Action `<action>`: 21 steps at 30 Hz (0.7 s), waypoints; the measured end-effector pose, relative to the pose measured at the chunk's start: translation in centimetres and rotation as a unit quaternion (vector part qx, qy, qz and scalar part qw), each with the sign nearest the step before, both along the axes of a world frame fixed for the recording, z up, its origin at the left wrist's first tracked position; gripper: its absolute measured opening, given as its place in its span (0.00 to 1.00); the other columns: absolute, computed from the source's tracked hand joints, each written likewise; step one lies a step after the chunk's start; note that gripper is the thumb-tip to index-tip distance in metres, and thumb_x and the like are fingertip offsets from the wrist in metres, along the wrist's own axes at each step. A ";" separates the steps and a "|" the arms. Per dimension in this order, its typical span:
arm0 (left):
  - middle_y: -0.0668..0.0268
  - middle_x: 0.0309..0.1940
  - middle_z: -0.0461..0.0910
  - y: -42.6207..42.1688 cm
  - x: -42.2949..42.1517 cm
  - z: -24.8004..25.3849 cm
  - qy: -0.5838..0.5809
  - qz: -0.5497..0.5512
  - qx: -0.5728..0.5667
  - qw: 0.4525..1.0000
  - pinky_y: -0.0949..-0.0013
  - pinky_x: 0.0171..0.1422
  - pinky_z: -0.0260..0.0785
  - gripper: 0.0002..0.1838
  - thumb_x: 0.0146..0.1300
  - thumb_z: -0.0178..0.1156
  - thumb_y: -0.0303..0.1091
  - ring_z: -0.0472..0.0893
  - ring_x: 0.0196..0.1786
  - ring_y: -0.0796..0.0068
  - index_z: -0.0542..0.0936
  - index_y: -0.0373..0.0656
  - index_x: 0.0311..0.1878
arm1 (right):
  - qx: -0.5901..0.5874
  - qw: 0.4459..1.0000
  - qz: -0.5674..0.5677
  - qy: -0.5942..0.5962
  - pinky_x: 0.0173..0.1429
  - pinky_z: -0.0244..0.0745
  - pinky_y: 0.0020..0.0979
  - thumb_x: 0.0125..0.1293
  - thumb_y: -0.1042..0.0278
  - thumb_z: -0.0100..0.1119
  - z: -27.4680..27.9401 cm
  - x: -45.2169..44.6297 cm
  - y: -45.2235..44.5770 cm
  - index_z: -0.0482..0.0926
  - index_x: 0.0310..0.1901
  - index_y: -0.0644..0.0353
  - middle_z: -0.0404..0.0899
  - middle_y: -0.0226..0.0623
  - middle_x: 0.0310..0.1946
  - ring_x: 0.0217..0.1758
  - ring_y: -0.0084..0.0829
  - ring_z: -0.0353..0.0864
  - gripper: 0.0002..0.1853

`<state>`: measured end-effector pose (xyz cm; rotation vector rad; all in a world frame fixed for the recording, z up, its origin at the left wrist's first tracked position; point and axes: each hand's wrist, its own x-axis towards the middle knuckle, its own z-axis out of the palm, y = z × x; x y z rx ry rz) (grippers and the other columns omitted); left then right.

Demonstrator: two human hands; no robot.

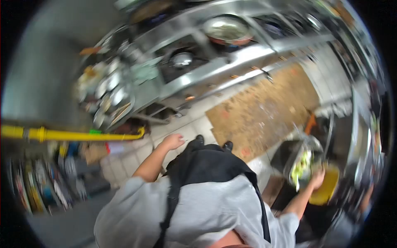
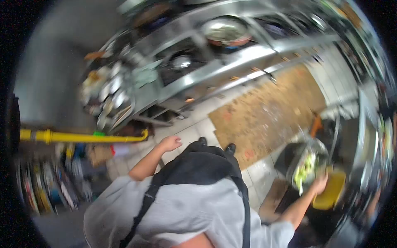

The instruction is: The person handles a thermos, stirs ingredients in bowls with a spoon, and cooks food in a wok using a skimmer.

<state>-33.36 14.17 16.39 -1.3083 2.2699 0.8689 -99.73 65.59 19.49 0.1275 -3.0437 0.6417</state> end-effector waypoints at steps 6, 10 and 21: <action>0.55 0.48 0.83 1.0 0.1 1.9 0.014 0.054 0.002 0.998 0.53 0.54 0.73 0.25 0.59 0.59 0.52 0.81 0.51 0.52 0.79 0.47 0.54 | -0.363 0.911 0.019 -0.197 0.32 0.79 0.30 0.72 0.60 0.49 0.1 3.6 -13.4 0.79 0.54 0.57 0.85 0.38 0.44 0.35 0.30 0.84 0.16; 0.59 0.46 0.84 1.5 1.2 3.5 -0.005 0.045 0.023 0.999 0.55 0.53 0.74 0.24 0.60 0.58 0.51 0.82 0.50 0.56 0.79 0.47 0.55 | -0.520 0.779 0.114 -0.331 0.36 0.74 0.25 0.66 0.57 0.59 6.9 14.1 -26.6 0.77 0.54 0.59 0.83 0.37 0.40 0.35 0.26 0.81 0.19; 0.57 0.46 0.83 -4.3 12.7 8.5 0.220 0.197 -0.109 0.949 0.60 0.52 0.74 0.23 0.62 0.59 0.46 0.83 0.48 0.57 0.78 0.43 0.55 | -0.435 0.596 0.411 -0.535 0.34 0.73 0.26 0.71 0.64 0.49 17.3 44.8 -56.2 0.77 0.51 0.64 0.84 0.41 0.38 0.26 0.25 0.78 0.15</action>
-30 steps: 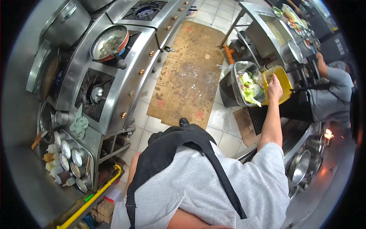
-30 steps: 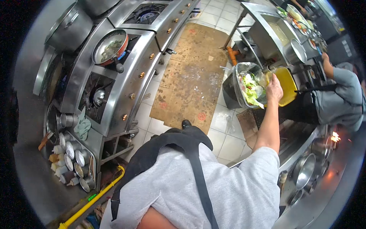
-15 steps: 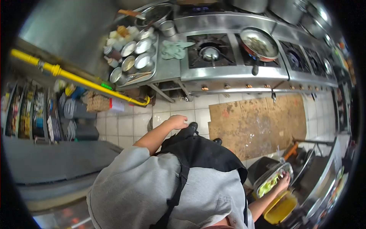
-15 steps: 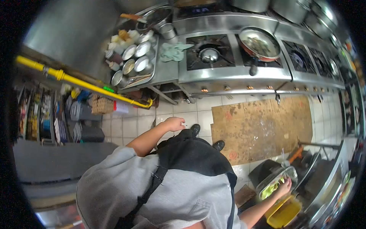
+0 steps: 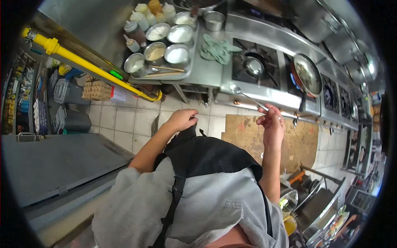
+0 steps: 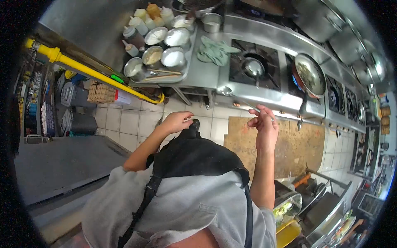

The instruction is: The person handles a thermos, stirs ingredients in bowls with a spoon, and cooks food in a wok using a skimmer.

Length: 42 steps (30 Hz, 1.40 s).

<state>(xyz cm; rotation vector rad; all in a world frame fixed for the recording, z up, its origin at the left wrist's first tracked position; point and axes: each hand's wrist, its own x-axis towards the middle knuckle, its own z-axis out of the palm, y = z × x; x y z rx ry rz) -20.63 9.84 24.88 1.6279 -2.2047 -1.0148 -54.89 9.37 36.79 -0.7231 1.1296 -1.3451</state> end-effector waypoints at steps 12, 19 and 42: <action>0.54 0.56 0.77 -5.9 24.4 21.2 -0.012 0.341 -0.636 0.693 0.60 0.68 0.62 0.20 0.63 0.61 0.27 0.74 0.61 0.59 0.74 0.34 0.58 | -0.029 0.985 0.078 0.150 0.34 0.73 0.22 0.72 0.64 0.51 2.4 18.7 -13.3 0.77 0.54 0.66 0.84 0.42 0.41 0.26 0.23 0.78 0.16; 0.52 0.65 0.66 -8.8 32.3 24.6 0.147 0.490 -0.687 0.516 0.61 0.71 0.57 0.27 0.71 0.55 0.35 0.68 0.65 0.61 0.61 0.35 0.69 | -0.263 0.799 0.166 0.514 0.37 0.76 0.24 0.73 0.69 0.52 -3.0 22.7 -15.4 0.79 0.53 0.61 0.84 0.36 0.45 0.31 0.21 0.80 0.12; 0.53 0.65 0.63 -13.2 38.3 21.8 0.009 0.399 -0.667 0.629 0.65 0.73 0.52 0.32 0.66 0.61 0.35 0.66 0.66 0.63 0.62 0.33 0.69 | -0.322 0.686 0.253 0.601 0.37 0.76 0.43 0.68 0.62 0.55 -3.6 37.9 -25.6 0.81 0.46 0.51 0.83 0.44 0.31 0.33 0.46 0.83 0.10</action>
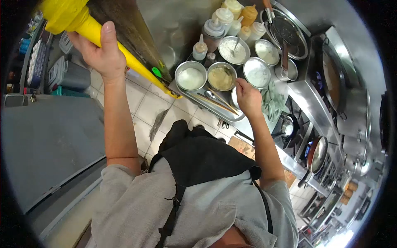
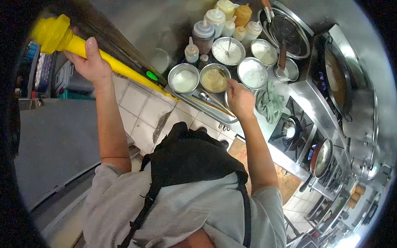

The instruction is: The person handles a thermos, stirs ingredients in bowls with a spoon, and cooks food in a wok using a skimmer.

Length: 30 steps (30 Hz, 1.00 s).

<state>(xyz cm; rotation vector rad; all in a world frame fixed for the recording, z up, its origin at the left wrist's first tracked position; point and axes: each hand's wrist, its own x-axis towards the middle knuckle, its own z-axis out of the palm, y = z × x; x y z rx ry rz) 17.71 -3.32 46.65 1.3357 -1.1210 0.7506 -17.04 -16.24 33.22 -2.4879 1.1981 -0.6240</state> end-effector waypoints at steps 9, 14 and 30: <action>0.53 0.63 0.67 -1.0 -0.7 0.2 0.077 -0.079 -0.091 0.990 0.64 0.72 0.53 0.30 0.67 0.60 0.37 0.67 0.66 0.64 0.63 0.33 0.67 | 0.042 0.994 0.097 0.014 0.41 0.78 0.40 0.68 0.63 0.57 -0.9 1.5 -1.6 0.82 0.47 0.53 0.84 0.44 0.34 0.36 0.45 0.84 0.10; 0.53 0.62 0.68 -1.1 -1.0 0.2 0.073 -0.093 -0.097 0.988 0.63 0.73 0.51 0.30 0.67 0.60 0.40 0.65 0.66 0.64 0.64 0.33 0.66 | -0.026 0.995 0.067 0.066 0.38 0.78 0.41 0.67 0.64 0.57 0.9 1.3 -0.8 0.82 0.46 0.54 0.84 0.42 0.33 0.34 0.45 0.84 0.09; 0.53 0.60 0.71 -0.8 -0.9 0.2 0.066 -0.051 -0.066 0.994 0.66 0.71 0.53 0.31 0.67 0.60 0.40 0.68 0.64 0.66 0.63 0.35 0.67 | 0.018 0.999 -0.030 0.029 0.37 0.77 0.45 0.64 0.63 0.57 1.4 1.1 0.0 0.83 0.39 0.55 0.83 0.46 0.27 0.31 0.47 0.83 0.09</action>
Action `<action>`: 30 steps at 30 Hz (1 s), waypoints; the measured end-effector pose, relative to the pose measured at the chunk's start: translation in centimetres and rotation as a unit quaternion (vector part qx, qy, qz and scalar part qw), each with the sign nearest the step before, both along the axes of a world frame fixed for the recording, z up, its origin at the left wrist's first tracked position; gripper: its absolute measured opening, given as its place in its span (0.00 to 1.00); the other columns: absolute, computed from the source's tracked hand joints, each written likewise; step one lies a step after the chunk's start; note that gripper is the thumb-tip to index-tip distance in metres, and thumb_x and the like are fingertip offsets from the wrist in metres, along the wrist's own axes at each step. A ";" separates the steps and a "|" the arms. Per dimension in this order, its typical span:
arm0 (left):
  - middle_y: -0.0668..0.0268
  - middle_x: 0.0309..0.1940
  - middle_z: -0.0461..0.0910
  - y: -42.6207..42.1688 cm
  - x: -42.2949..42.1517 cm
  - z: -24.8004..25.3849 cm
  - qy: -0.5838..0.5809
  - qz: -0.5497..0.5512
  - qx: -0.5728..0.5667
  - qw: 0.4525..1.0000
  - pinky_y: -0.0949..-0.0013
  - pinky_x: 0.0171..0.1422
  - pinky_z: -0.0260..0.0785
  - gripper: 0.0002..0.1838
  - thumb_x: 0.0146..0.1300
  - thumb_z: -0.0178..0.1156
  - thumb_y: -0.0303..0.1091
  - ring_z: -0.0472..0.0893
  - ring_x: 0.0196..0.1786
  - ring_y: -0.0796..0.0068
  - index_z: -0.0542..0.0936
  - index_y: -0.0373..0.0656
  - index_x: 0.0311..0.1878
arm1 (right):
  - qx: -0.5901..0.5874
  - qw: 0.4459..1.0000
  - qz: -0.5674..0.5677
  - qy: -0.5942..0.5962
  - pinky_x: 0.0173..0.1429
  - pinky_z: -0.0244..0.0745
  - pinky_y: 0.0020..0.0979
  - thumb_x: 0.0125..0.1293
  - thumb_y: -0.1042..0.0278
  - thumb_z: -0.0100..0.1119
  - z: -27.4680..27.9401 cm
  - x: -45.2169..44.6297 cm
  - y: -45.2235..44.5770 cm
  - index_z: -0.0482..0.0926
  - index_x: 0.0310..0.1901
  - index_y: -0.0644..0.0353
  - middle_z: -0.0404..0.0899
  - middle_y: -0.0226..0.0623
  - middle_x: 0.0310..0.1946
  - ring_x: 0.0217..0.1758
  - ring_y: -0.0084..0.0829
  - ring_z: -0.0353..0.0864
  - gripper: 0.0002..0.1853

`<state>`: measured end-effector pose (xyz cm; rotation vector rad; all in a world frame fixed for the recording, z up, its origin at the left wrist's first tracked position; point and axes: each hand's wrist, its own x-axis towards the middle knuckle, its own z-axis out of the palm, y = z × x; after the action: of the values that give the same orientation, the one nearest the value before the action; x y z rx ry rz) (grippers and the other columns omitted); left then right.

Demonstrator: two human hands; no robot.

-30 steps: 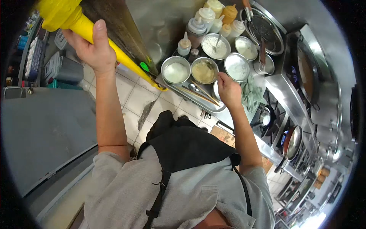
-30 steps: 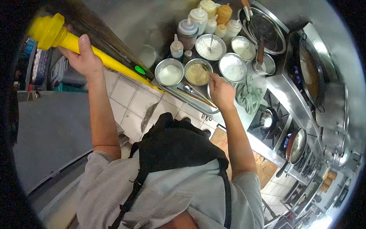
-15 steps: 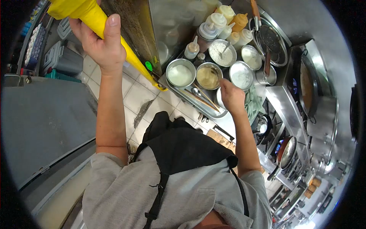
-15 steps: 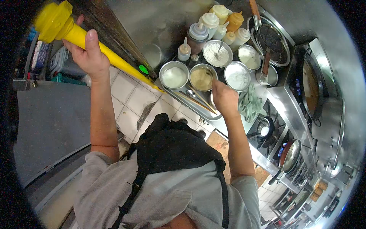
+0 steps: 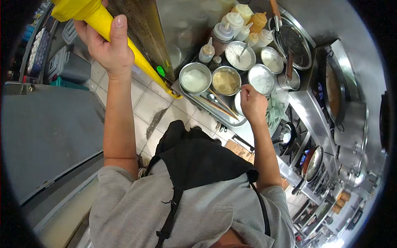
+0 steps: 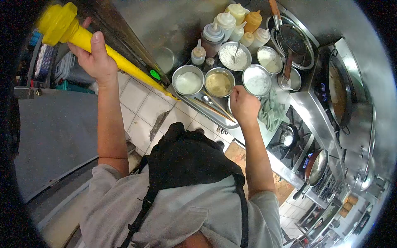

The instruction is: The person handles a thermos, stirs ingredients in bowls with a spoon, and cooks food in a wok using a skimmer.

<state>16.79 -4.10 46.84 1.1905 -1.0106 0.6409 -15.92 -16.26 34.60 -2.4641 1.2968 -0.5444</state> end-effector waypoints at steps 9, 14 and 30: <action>0.54 0.61 0.69 0.1 0.3 -0.1 -0.008 -0.001 -0.012 1.000 0.64 0.72 0.52 0.28 0.67 0.60 0.40 0.65 0.65 0.64 0.66 0.36 0.65 | 0.037 0.995 0.076 -0.050 0.34 0.76 0.42 0.63 0.63 0.58 0.5 0.8 1.6 0.83 0.38 0.55 0.82 0.45 0.23 0.26 0.46 0.83 0.08; 0.53 0.61 0.67 -0.1 0.1 0.3 -0.060 0.011 -0.014 0.998 0.59 0.73 0.48 0.25 0.67 0.59 0.42 0.63 0.66 0.60 0.72 0.35 0.61 | 0.002 0.996 0.082 -0.038 0.33 0.76 0.42 0.63 0.64 0.58 0.1 0.5 1.7 0.83 0.40 0.53 0.81 0.44 0.22 0.25 0.45 0.82 0.07; 0.53 0.59 0.70 0.3 0.3 0.4 -0.088 0.032 0.008 0.996 0.57 0.73 0.49 0.22 0.67 0.60 0.42 0.62 0.67 0.57 0.77 0.33 0.55 | -0.035 0.992 0.115 -0.042 0.34 0.76 0.42 0.65 0.65 0.59 -0.6 0.2 1.8 0.83 0.42 0.54 0.82 0.44 0.26 0.29 0.45 0.83 0.08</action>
<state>17.10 -3.79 47.25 1.1989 -1.1301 0.8005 -15.75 -14.42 34.04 -2.5720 0.9614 -0.6369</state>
